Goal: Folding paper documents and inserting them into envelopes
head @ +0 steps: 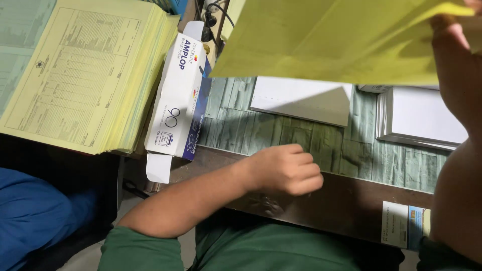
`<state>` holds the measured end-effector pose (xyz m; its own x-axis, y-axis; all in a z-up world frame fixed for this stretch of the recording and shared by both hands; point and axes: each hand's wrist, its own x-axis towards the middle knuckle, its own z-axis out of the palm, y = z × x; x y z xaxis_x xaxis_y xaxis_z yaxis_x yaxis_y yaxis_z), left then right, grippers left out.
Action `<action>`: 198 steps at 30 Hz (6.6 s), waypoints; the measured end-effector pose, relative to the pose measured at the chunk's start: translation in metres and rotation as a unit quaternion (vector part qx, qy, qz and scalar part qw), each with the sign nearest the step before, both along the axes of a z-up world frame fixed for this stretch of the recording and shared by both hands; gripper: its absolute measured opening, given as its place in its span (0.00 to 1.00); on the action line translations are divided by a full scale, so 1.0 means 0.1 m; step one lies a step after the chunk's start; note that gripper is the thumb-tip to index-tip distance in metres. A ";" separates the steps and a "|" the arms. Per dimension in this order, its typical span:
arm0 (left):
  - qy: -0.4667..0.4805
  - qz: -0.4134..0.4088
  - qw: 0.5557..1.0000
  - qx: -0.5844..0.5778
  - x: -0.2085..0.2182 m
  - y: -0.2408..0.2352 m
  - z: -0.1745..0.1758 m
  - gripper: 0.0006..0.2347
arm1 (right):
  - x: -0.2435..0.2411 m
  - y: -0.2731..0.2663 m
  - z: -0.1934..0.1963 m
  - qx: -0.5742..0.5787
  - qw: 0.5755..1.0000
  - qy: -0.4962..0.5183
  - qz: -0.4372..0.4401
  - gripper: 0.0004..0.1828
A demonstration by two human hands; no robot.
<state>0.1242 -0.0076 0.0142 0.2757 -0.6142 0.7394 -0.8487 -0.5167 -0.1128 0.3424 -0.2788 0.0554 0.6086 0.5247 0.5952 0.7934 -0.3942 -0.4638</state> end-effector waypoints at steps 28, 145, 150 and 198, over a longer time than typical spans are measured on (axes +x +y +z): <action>0.327 0.056 0.937 -0.107 0.23 0.20 -0.49 0.03 | -0.12 1.46 -0.05 -0.203 0.939 -0.267 -0.082 0.15; 0.487 0.121 0.763 -0.406 0.26 -0.09 -0.18 0.50 | -1.20 0.63 -0.35 0.173 0.924 0.342 0.015 0.27; 0.469 0.152 0.752 -0.438 0.30 -0.06 -0.28 0.52 | -1.09 0.62 -0.69 0.168 0.981 0.100 0.000 0.36; 0.511 0.146 0.748 -0.398 0.45 0.09 -0.30 0.16 | -1.13 0.66 -0.59 0.077 0.911 0.371 0.166 0.52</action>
<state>0.1696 0.0015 -0.0161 0.9831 0.1040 0.1508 -0.1202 -0.2552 0.9594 0.2290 -0.2131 -0.0037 0.6969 0.6974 0.1674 0.3028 -0.0745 -0.9501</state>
